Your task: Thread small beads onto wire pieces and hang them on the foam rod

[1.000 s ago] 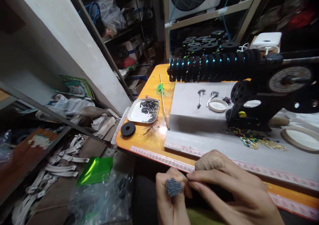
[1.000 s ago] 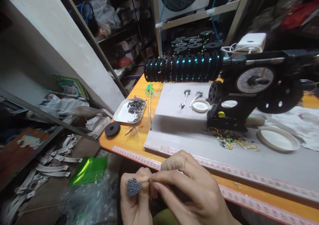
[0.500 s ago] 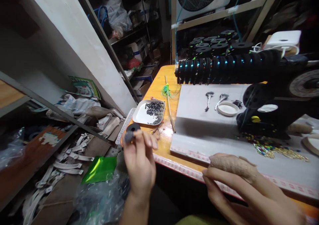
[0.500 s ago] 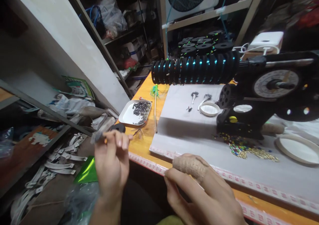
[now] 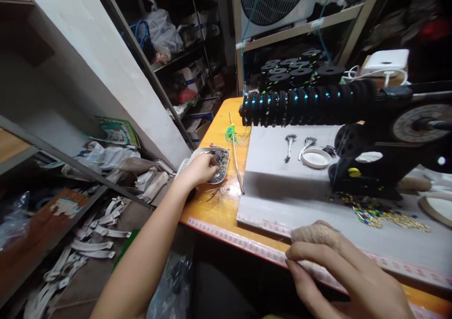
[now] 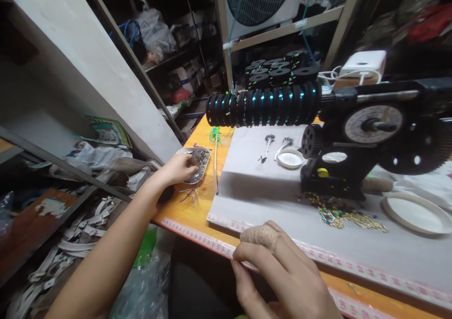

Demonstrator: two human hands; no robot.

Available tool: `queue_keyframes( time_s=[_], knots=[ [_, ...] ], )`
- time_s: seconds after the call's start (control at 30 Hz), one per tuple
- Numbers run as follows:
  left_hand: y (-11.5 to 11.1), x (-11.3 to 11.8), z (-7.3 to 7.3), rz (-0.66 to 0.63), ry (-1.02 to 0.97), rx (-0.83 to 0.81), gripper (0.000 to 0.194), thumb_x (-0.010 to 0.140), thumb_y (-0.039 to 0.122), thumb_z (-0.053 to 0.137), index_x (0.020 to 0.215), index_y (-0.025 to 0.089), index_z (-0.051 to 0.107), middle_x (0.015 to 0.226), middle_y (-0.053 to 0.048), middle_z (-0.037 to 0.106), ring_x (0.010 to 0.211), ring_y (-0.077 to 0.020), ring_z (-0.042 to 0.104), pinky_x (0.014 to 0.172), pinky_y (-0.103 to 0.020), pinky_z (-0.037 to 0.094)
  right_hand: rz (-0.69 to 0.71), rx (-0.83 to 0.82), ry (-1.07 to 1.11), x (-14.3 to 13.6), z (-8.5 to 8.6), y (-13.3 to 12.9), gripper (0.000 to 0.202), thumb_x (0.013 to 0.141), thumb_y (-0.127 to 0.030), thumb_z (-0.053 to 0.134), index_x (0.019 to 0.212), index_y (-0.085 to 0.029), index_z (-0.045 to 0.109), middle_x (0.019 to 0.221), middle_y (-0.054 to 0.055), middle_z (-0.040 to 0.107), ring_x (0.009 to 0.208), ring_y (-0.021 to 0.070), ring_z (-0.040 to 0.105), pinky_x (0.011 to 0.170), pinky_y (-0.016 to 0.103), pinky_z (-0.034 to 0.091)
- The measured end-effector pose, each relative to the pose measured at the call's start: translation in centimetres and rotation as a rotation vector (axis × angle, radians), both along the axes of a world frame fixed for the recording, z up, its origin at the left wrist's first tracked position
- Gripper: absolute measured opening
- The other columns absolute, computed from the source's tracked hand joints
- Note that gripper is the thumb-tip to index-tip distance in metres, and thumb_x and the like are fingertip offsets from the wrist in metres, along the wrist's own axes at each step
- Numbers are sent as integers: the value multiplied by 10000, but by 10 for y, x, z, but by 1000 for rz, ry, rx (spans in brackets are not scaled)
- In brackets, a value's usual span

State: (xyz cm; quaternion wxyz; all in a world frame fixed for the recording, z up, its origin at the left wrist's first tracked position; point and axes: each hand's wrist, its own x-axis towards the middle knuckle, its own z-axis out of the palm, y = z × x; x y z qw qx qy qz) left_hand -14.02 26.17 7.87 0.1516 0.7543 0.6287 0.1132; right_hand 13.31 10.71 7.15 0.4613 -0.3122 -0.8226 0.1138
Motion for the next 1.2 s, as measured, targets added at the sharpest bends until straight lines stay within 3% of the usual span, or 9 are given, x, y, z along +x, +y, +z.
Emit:
queue_keyframes(
  time_s=[0.23,0.4,0.57,0.7,0.83,0.93,1.07,1.2],
  knots=[
    [1,0,3,-1,53,-7,231,924,329,603,1058,145,642,1081,-71,669,975,-216,646,865,-436,533,26,-1,23,0,3,0,145,832,-63,536,874,-201,556,749,33,610,676,135,615,597,226,519],
    [5,0,7,12,43,-66,215,916,337,616,985,137,655,985,-47,680,862,-190,658,783,-386,553,23,-14,17,2,0,-4,158,829,-53,545,897,-195,556,778,42,611,705,139,614,614,230,531],
    [-14,-2,23,126,-110,83,148,842,281,674,797,144,643,770,0,630,735,-165,599,716,-327,493,29,-29,56,4,2,-4,143,841,-53,541,875,-188,574,758,33,591,684,123,604,596,214,515],
    [-57,16,35,208,-389,237,119,807,272,638,792,156,618,703,10,557,670,-139,516,635,-261,409,28,-60,40,5,4,-1,153,831,-57,587,883,-195,628,706,8,546,620,114,573,539,216,482],
    [-123,58,22,187,-742,180,217,874,388,553,859,174,579,718,16,554,588,-93,478,549,-208,396,6,-81,81,3,5,-2,190,830,-57,623,918,-219,668,687,-5,519,612,114,562,525,222,462],
    [-163,87,1,270,-1509,-170,216,782,324,740,809,178,584,676,30,569,564,-58,470,522,-150,365,2,-94,146,-1,7,-4,171,824,-43,622,883,-201,654,703,-1,542,633,108,572,548,211,479],
    [-189,114,-18,395,-1921,-261,191,753,252,801,781,169,631,695,21,625,489,-9,389,482,-110,330,41,-126,215,-8,4,-7,152,816,-28,609,852,-175,624,719,8,575,661,100,583,557,193,492],
    [-198,132,-22,543,-2030,-181,236,670,250,866,732,161,656,677,11,636,512,-16,453,488,-102,340,76,-183,250,-14,-2,-10,169,808,-15,583,797,-183,563,744,19,604,762,117,631,651,206,533]
  ],
)
